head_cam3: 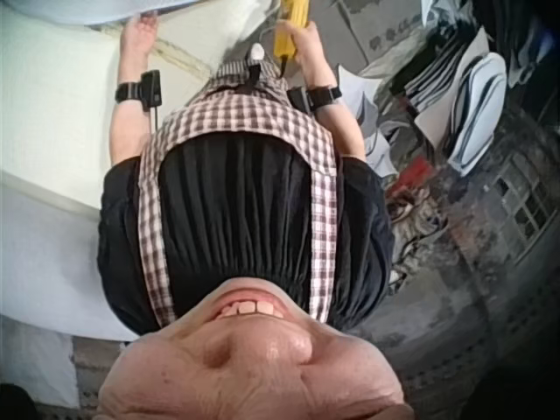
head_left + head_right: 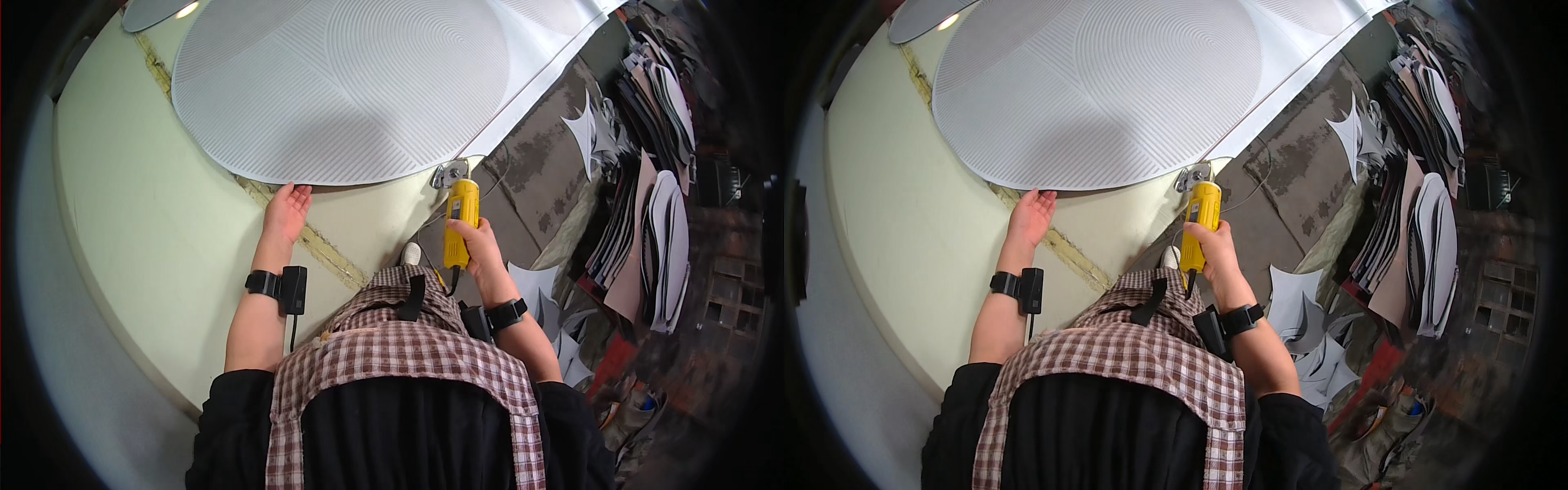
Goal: Cutting circular patterns out of a large roll of patterned fabric using an electric rotary cutter on a large table.
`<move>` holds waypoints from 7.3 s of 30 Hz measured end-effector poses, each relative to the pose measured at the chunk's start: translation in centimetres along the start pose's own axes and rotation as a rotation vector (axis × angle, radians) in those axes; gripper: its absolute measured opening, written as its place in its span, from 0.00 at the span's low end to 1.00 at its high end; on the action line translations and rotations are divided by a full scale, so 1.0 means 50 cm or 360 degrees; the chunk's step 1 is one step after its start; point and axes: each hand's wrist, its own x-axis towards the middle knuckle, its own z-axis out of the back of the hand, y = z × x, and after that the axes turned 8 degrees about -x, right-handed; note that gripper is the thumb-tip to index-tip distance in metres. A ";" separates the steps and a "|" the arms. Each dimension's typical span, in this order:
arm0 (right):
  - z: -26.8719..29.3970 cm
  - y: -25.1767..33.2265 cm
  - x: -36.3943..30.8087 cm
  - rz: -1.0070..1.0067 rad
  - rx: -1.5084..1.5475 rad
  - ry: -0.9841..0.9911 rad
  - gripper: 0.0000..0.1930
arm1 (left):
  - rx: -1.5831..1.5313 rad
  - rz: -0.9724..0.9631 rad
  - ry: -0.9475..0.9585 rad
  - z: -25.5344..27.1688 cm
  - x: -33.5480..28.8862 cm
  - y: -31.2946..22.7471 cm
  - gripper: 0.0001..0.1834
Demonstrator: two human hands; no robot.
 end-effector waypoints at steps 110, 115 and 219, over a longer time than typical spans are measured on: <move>0.292 0.457 0.845 0.0514 -0.0433 -0.0135 0.24 | 0.0587 -0.0732 -0.0676 -0.109 -0.105 0.262 0.27; 0.300 0.497 0.905 0.0555 -0.0529 -0.0156 0.23 | 0.0537 -0.0730 -0.0775 -0.079 -0.122 0.259 0.28; 0.247 0.811 1.272 0.0976 -0.1361 0.0031 0.25 | 0.2901 -0.0948 -0.0505 -0.497 0.296 0.402 0.31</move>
